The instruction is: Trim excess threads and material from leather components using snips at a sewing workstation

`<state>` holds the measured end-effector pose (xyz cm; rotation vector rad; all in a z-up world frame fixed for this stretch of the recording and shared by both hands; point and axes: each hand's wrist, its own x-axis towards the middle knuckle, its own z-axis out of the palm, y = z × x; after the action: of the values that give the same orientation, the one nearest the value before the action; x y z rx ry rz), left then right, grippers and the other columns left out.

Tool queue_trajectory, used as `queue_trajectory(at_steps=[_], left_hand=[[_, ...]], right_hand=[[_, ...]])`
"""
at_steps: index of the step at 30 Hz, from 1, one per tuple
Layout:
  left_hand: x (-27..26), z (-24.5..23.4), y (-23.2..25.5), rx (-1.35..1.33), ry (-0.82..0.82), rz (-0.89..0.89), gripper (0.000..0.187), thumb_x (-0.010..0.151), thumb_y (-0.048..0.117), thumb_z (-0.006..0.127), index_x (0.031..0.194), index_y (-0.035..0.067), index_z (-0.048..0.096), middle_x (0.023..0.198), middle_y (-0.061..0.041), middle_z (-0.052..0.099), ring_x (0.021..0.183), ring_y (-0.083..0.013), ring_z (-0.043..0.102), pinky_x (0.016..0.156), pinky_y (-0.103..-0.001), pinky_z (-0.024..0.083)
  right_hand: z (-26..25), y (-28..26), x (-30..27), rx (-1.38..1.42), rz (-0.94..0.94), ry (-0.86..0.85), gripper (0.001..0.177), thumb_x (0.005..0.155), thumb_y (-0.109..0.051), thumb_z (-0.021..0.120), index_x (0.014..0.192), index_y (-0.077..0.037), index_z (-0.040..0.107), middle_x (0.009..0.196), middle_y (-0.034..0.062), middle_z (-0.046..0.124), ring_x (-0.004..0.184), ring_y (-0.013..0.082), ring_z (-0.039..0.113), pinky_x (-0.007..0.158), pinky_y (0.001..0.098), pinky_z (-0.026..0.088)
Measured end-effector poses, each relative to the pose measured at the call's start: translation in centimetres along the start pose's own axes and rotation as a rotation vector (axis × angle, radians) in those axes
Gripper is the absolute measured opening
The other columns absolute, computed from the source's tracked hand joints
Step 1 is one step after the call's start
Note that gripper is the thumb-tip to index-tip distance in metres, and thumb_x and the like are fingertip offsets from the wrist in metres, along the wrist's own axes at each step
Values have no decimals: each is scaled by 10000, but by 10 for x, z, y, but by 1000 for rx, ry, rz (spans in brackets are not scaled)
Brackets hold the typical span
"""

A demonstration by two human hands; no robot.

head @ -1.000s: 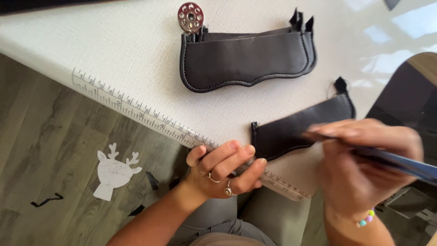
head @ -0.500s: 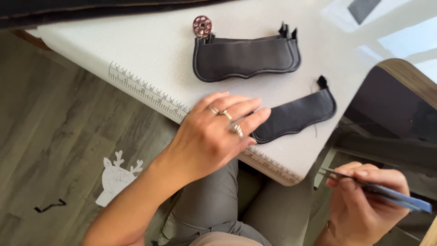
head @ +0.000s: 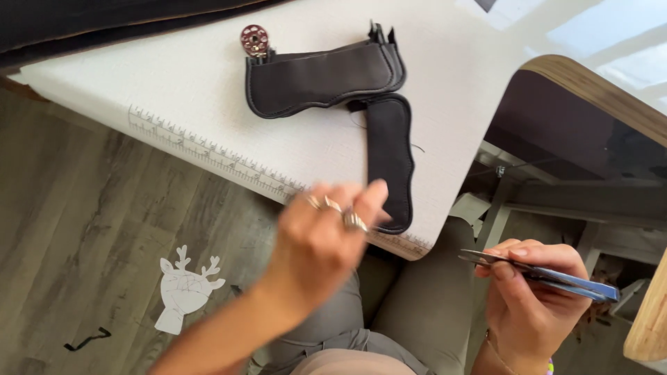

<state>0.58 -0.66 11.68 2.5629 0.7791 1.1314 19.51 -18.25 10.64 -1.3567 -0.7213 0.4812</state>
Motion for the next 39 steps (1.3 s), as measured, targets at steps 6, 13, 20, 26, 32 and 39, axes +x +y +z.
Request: queue_trajectory(at_steps=[6, 13, 20, 26, 32, 39], left_hand=[[57, 2, -45, -137, -491, 314, 672, 789, -200, 656, 1386, 109, 646, 1515, -141, 545, 1421, -383, 465, 1177, -609, 391], [66, 19, -36, 23, -515, 397, 401, 792, 389, 802, 1149, 215, 742, 1192, -55, 701, 1239, -294, 589, 1087, -536, 415], [23, 6, -10, 193, -310, 102, 710, 669, 599, 969, 1101, 145, 636, 972, -27, 582, 897, -231, 547, 732, -353, 432], [6, -27, -28, 344, -336, -62, 530, 875, 565, 852, 1163, 171, 645, 1009, -38, 579, 861, -260, 554, 728, -403, 427], [11, -26, -9, 253, -165, 20, 348, 1051, 412, 642, 1182, 96, 710, 1153, -64, 726, 1045, -228, 675, 825, -417, 468], [-6, 23, 6, 256, -172, 34, 431, 1116, 471, 465, 1249, 152, 723, 1272, 6, 720, 1175, -135, 664, 965, -324, 481]], right_hand=[[-9, -3, -1, 44, 17, 11, 158, 910, -50, 723, 1024, -73, 616, 882, 111, 685, 752, 217, 691, 631, 234, 600], [-17, -1, 6, 62, 10, 57, 178, 910, -62, 740, 1043, -78, 623, 911, 97, 690, 739, 217, 686, 655, 245, 597], [-9, -7, 21, 15, 125, 153, 139, 964, -85, 711, 1074, -82, 625, 951, 125, 698, 754, 195, 711, 681, 246, 634], [24, 9, 29, 34, 224, 160, 234, 907, 55, 660, 1096, -41, 561, 826, 162, 660, 685, 252, 736, 621, 289, 637], [46, 24, 36, 82, 131, 109, 225, 939, -57, 693, 1129, -24, 575, 883, 156, 679, 703, 256, 745, 682, 317, 660], [73, 32, 54, -79, -29, 182, 196, 940, -79, 715, 1080, -32, 586, 971, 119, 653, 826, 251, 746, 663, 325, 701]])
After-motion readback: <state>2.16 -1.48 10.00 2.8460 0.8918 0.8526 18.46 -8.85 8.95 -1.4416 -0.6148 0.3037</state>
